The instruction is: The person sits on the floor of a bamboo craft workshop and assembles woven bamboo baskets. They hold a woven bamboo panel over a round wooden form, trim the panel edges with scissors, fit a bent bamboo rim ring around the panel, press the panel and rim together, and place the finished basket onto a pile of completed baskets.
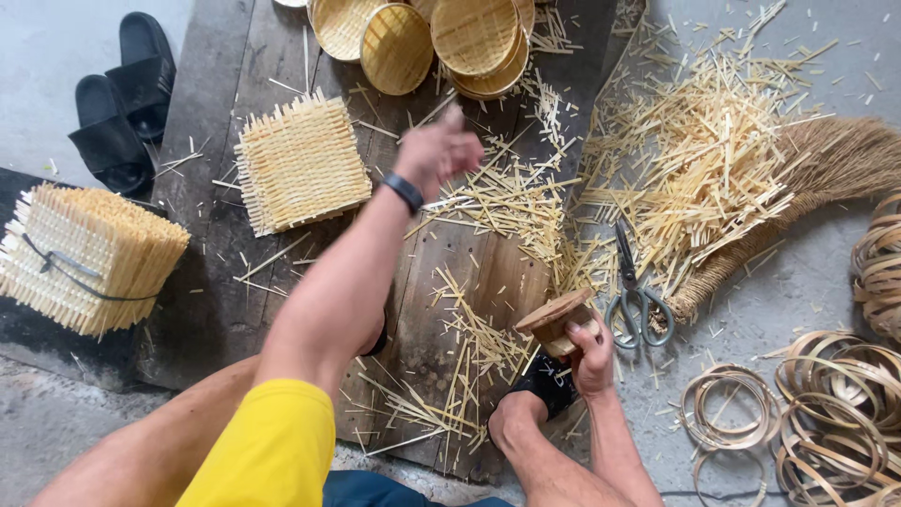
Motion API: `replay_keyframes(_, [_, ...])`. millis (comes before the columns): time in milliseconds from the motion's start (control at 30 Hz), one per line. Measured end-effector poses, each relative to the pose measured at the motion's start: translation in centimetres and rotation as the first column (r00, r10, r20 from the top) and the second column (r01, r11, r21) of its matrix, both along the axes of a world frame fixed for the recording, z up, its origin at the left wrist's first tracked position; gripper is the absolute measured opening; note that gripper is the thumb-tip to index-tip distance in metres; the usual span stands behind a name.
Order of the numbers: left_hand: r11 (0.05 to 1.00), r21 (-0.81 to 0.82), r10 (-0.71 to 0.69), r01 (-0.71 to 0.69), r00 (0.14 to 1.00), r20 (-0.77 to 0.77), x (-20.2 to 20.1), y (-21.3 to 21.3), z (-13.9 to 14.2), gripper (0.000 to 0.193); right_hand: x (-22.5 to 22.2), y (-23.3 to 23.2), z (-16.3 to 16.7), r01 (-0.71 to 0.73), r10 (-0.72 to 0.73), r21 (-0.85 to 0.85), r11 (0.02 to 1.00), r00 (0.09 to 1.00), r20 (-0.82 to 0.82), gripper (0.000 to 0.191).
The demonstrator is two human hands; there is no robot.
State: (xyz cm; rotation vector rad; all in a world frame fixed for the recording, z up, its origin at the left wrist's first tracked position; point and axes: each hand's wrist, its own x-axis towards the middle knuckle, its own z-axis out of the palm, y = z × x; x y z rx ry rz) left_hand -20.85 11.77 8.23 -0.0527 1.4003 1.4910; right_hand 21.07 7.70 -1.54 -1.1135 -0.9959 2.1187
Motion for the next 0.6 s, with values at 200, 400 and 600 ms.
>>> replay_keyframes(200, [0.665, -0.469, -0.634, 0.581, 0.771, 0.055, 14.1, -6.9, -5.3, 0.054, -2.6, 0.3, 2.0, -0.098, 0.098, -0.036, 0.995, 0.995, -0.003, 0.061])
replay_keyframes(400, [0.957, -0.167, -0.255, 0.238, 0.963, -0.089, 18.6, -10.0, -9.0, 0.043, -4.8, 0.5, 4.1, -0.175, 0.176, -0.108, 0.979, 0.984, 0.001, 0.058])
replay_keyframes(600, [0.823, -0.342, -0.567, 0.454, 0.685, -0.457, 11.2, -10.6, -7.2, 0.040, -7.0, 0.1, 1.4, -0.249, 0.203, 0.053, 0.967, 0.881, 0.427, 0.030])
